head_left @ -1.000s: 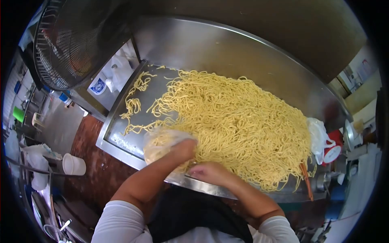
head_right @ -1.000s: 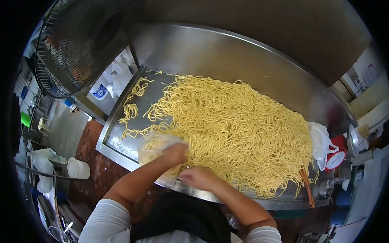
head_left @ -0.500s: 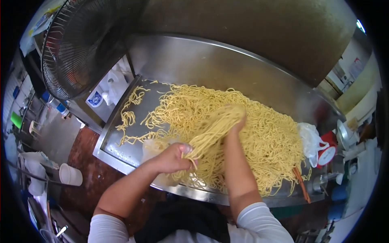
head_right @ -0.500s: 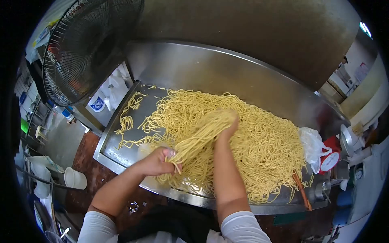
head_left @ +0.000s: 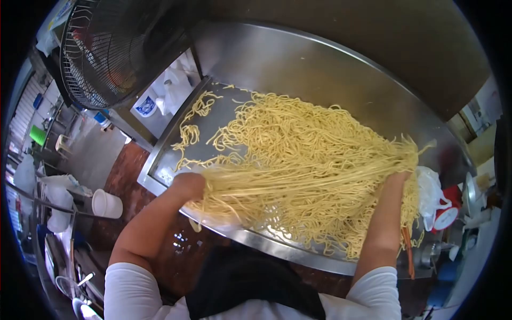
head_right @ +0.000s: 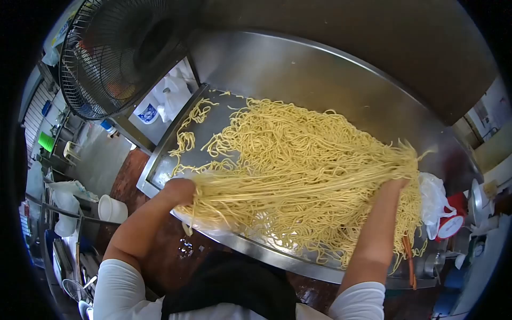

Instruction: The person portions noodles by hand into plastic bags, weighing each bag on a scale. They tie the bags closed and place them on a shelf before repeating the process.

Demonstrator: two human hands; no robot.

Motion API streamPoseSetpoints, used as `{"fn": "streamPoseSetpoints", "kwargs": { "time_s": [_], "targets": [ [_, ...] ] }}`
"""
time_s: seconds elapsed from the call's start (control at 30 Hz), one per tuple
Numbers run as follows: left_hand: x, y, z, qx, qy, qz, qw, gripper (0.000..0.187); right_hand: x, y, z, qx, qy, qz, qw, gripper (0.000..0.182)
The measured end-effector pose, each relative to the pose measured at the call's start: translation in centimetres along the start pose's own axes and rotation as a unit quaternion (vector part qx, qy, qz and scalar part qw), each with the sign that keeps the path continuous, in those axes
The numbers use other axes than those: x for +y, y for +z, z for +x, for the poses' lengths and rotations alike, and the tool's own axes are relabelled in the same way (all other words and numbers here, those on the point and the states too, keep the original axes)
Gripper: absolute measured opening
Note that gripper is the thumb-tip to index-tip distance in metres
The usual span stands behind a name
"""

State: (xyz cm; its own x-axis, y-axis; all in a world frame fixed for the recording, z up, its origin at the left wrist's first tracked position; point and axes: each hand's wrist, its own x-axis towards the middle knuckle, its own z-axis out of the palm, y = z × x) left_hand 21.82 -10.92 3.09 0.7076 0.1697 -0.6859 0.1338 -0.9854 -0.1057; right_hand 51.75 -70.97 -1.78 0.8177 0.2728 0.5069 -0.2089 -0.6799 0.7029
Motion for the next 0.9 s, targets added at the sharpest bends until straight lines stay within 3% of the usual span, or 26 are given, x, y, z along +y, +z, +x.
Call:
{"fn": "streamPoseSetpoints", "kwargs": {
  "time_s": [0.03,0.07,0.1,0.17,0.23,0.27,0.33,0.4,0.53,0.57,0.6,0.63,0.7,0.77,0.83,0.87,0.9],
  "targets": [
    [-1.7,1.1,-0.1,-0.005,-0.004,0.003,1.0,0.027,0.7,-1.3,-1.1,-0.05,0.084,0.104,0.99,0.028],
    [-3.4,2.6,0.0,0.017,-0.023,-0.001,1.0,0.027,1.3,-2.1,-1.3,-0.052,0.083,0.107,0.989,0.028],
    [-4.3,3.8,0.1,0.037,-0.042,-0.007,0.998,0.027,1.8,-2.7,-1.2,-0.124,0.11,0.225,0.96,0.028],
    [-4.7,4.8,0.1,0.052,-0.048,-0.013,0.997,0.025,2.7,-3.5,-0.8,-0.262,0.146,0.44,0.846,0.029],
    [-3.9,4.3,0.1,0.097,-0.067,-0.063,0.991,0.021,3.2,-3.5,0.2,-0.384,0.169,0.613,0.669,0.032],
    [-3.6,3.9,-0.1,0.099,-0.078,-0.081,0.989,0.021,2.9,-2.5,1.7,-0.398,0.048,0.6,0.693,0.05],
    [-3.9,3.9,0.1,0.122,-0.074,-0.098,0.985,0.022,0.9,-10.0,3.9,-0.347,-0.026,0.542,0.765,0.05],
    [-4.5,4.5,0.1,0.187,-0.066,-0.13,0.972,0.024,-1.8,-17.5,5.4,-0.308,-0.121,0.549,0.767,0.05],
    [-6.0,4.7,-1.2,0.225,-0.038,-0.146,0.963,0.032,-11.2,-31.2,4.3,-0.324,-0.263,0.664,0.621,0.063],
    [-6.3,4.0,-2.7,0.216,0.034,-0.194,0.956,0.038,-14.5,-34.1,3.0,-0.324,-0.318,0.667,0.59,0.07],
    [-6.6,3.4,-4.0,0.206,0.107,-0.239,0.943,0.044,-17.7,-35.9,1.2,-0.318,-0.358,0.709,0.518,0.073],
    [-6.8,3.2,-4.7,0.209,0.111,-0.24,0.941,0.044,-21.9,-36.5,-1.2,-0.266,-0.403,0.714,0.507,0.083],
    [-7.3,3.0,-6.1,0.145,0.072,-0.418,0.894,0.052,-28.2,-36.0,-5.4,-0.267,-0.471,0.685,0.487,0.092],
    [-7.4,2.9,-7.3,0.127,0.077,-0.485,0.862,0.043,-27.5,-35.4,-7.1,-0.252,-0.493,0.663,0.504,0.094],
    [-7.1,3.2,-7.9,0.1,0.099,-0.686,0.714,0.044,-23.6,-36.4,-7.7,-0.273,-0.514,0.536,0.612,0.079],
    [-6.2,3.0,-8.4,0.102,0.098,-0.69,0.71,0.044,-23.4,-35.9,-9.1,-0.272,-0.518,0.532,0.612,0.079],
    [-4.8,2.4,-8.7,0.111,0.13,-0.733,0.658,0.043,-23.4,-35.2,-10.5,-0.272,-0.491,0.531,0.635,0.069]
  ]
}}
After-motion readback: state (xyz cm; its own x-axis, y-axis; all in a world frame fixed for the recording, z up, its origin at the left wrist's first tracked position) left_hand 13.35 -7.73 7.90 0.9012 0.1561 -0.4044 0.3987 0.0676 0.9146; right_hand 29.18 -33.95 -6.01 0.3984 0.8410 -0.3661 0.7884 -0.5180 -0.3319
